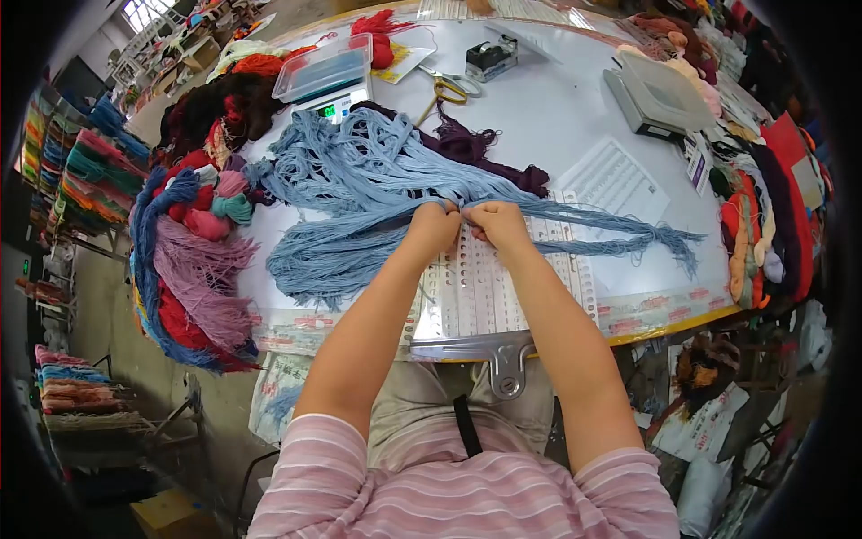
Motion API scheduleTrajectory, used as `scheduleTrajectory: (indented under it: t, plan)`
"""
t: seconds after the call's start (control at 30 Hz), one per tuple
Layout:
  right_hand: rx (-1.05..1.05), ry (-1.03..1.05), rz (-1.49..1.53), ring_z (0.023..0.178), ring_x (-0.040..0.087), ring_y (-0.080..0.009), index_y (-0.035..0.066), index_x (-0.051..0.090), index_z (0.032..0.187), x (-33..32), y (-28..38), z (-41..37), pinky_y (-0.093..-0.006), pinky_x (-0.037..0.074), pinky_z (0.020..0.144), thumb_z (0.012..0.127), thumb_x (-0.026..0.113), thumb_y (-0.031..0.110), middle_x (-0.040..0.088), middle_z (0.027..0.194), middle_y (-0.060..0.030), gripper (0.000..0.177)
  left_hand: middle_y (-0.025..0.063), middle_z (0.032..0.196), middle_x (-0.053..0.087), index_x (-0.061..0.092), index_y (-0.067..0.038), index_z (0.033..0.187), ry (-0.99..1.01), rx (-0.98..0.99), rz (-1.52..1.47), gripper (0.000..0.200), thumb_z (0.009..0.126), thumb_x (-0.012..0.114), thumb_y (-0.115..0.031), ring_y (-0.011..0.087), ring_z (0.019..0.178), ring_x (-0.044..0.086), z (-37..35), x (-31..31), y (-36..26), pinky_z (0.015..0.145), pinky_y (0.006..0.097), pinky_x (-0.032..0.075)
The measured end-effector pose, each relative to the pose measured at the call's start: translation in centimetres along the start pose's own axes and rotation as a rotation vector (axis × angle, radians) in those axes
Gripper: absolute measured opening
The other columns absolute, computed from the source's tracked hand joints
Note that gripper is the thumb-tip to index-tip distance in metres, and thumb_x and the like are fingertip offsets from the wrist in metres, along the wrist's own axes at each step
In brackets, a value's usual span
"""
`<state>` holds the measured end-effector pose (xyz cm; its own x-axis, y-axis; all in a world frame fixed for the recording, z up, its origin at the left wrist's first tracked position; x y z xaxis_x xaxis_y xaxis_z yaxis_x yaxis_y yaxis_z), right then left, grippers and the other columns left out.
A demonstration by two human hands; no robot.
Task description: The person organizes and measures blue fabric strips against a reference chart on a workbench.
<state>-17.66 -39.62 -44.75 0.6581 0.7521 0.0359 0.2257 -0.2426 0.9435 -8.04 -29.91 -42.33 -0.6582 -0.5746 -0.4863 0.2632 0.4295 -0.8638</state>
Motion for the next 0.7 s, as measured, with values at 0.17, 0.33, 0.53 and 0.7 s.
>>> scheduleTrajectory:
  t: [0.17,0.33,0.53,0.7]
  plan:
    - [-0.121,-0.137,-0.342,0.053,0.056,-0.0119,0.001,0.064,0.071,-0.5,1.3,-0.4,-0.0252,0.043,0.051,0.076,0.068,0.014,0.061,0.062,-0.0056,0.015,0.0053,0.057,0.056,0.062,0.0,0.071,0.173,-0.221,-0.216,0.014,0.076,0.056,-0.011,0.0129,0.045,0.048,0.4,0.8,1.8,0.043,0.0276,0.038]
    - [-0.567,-0.295,-0.622,0.073,0.061,-0.0249,0.004,0.065,0.078,0.5,3.9,-3.9,-0.0326,0.047,0.065,0.075,0.062,0.011,0.062,0.081,-0.0081,0.009,0.0036,0.056,0.053,0.061,0.001,0.074,0.208,-0.187,-0.236,0.011,0.079,0.057,-0.009,0.0088,0.041,0.043,0.5,0.9,1.6,0.039,0.0235,0.031]
    - [-0.644,-0.169,-0.521,0.079,0.061,-0.0252,0.006,0.068,0.09,0.1,3.2,-3.6,-0.0324,0.048,0.069,0.076,0.058,0.01,0.062,0.089,-0.0077,0.018,0.0099,0.058,0.062,0.061,0.004,0.072,0.251,-0.164,-0.132,0.013,0.077,0.055,-0.007,0.014,0.045,0.058,0.3,0.8,0.5,0.043,0.0246,0.045]
    - [-0.454,-0.107,-0.439,0.077,0.061,-0.0261,0.005,0.065,0.093,-0.2,1.7,-2.0,-0.0333,0.048,0.069,0.074,0.059,0.008,0.062,0.086,-0.0078,0.02,0.01,0.058,0.062,0.062,0.004,0.072,0.203,-0.239,-0.206,0.015,0.078,0.055,-0.009,0.0147,0.046,0.06,0.5,1.2,1.7,0.045,0.0261,0.047]
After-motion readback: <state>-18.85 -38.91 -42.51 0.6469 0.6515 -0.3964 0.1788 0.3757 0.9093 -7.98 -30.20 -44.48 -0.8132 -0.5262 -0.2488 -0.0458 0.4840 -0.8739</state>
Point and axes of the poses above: each hand's wrist, its own z-axis towards the middle knuckle, its own x-axis out of the palm, y = z × x, the point moved 10 cm from there along z, towards the middle knuckle
